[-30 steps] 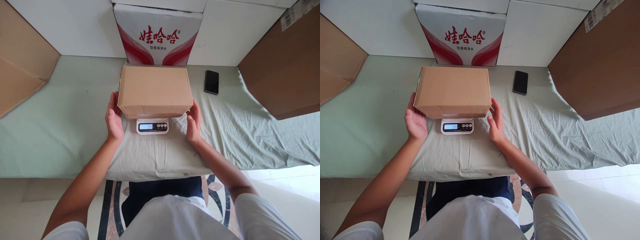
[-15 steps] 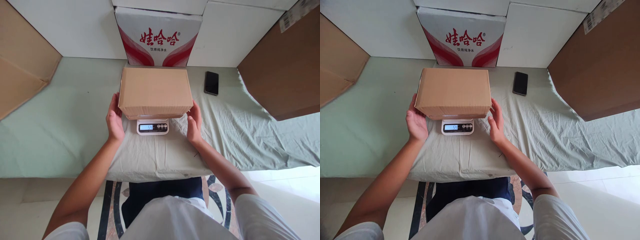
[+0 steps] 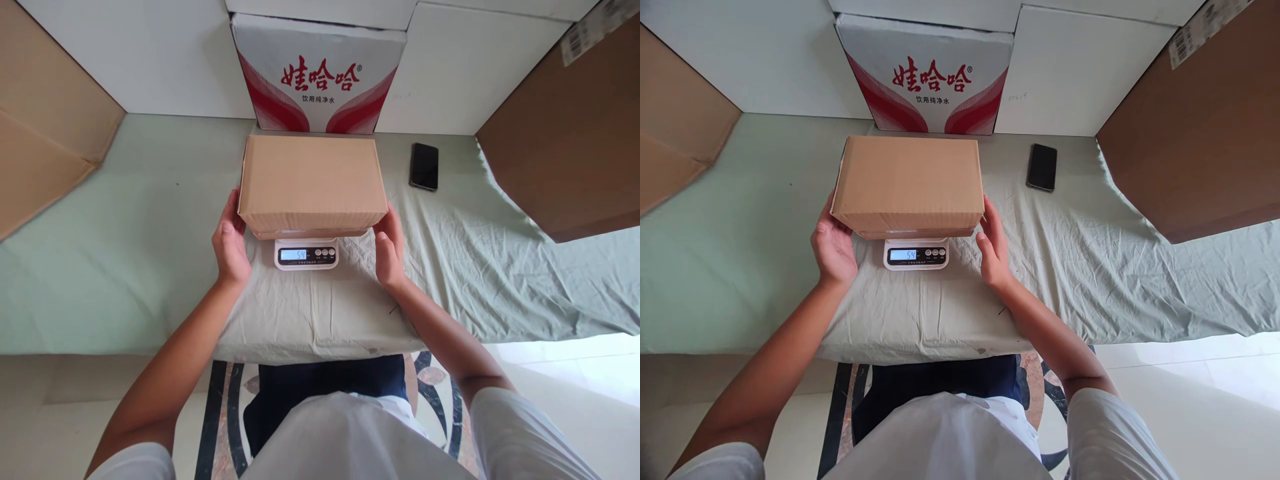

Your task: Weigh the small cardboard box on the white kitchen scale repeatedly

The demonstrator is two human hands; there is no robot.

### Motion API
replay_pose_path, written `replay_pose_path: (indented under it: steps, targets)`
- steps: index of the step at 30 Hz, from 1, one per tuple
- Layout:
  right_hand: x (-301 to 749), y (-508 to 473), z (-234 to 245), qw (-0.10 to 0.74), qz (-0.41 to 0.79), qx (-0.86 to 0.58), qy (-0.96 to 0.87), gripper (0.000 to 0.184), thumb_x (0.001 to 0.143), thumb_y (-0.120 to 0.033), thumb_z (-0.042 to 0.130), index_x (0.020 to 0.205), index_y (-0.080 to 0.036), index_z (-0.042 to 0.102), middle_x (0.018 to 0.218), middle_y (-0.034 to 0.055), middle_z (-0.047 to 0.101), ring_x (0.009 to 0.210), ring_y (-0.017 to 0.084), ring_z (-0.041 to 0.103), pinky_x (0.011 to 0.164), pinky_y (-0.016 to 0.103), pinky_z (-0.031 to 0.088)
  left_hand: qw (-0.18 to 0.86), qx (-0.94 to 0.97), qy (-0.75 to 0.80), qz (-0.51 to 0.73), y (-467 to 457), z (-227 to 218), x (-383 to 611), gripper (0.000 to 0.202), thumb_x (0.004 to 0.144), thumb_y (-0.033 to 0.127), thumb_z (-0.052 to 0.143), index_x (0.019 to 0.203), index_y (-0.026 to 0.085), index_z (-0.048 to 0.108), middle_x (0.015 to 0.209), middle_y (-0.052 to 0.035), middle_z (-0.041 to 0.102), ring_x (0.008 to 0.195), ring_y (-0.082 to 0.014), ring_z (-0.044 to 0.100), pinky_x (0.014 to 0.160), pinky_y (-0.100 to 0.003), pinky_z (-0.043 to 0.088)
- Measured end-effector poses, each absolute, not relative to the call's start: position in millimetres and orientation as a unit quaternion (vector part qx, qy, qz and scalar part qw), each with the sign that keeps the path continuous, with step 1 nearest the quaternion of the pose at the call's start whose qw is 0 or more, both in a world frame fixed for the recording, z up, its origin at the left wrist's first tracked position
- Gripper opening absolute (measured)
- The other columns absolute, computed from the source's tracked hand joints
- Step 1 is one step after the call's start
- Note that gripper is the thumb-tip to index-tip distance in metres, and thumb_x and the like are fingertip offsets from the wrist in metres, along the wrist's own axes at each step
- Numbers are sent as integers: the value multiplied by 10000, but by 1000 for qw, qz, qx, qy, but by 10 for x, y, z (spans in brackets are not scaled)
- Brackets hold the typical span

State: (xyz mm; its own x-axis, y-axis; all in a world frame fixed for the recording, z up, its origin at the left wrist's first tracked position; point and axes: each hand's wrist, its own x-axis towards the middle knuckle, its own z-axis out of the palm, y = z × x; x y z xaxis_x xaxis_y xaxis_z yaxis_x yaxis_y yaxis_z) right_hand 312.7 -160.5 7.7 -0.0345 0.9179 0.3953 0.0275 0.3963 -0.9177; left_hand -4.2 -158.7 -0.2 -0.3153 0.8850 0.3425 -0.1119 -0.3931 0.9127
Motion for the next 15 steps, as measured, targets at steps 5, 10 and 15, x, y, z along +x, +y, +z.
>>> replay_pose_path:
  steps: [5,10,15]
  targets:
    - [3054,-1659,231,550,436,-390,-597,728,1012,-795,556,1619,-393,570,1763,41,608,1700,346,518,1442,609,452,350,459,441,688,-1583,0,13,657,975,839,647,1380,355,831,1539,-81,754,1613,-378,590,1345,-530,528]
    - [2996,-1695,358,541,454,-379,-599,735,997,-800,570,1614,-401,560,1755,39,614,1685,346,530,1425,623,475,330,461,451,690,-1516,-17,-10,545,997,783,648,1160,312,870,1208,-93,834,1404,-348,736,1201,-475,641]
    - [3078,-1506,539,552,406,-386,-618,764,973,-839,585,1635,-462,517,1769,9,585,1723,355,476,1425,637,470,329,519,424,665,-1348,270,-94,570,992,817,672,1134,281,803,1190,-116,797,1401,-368,702,1154,-490,648]
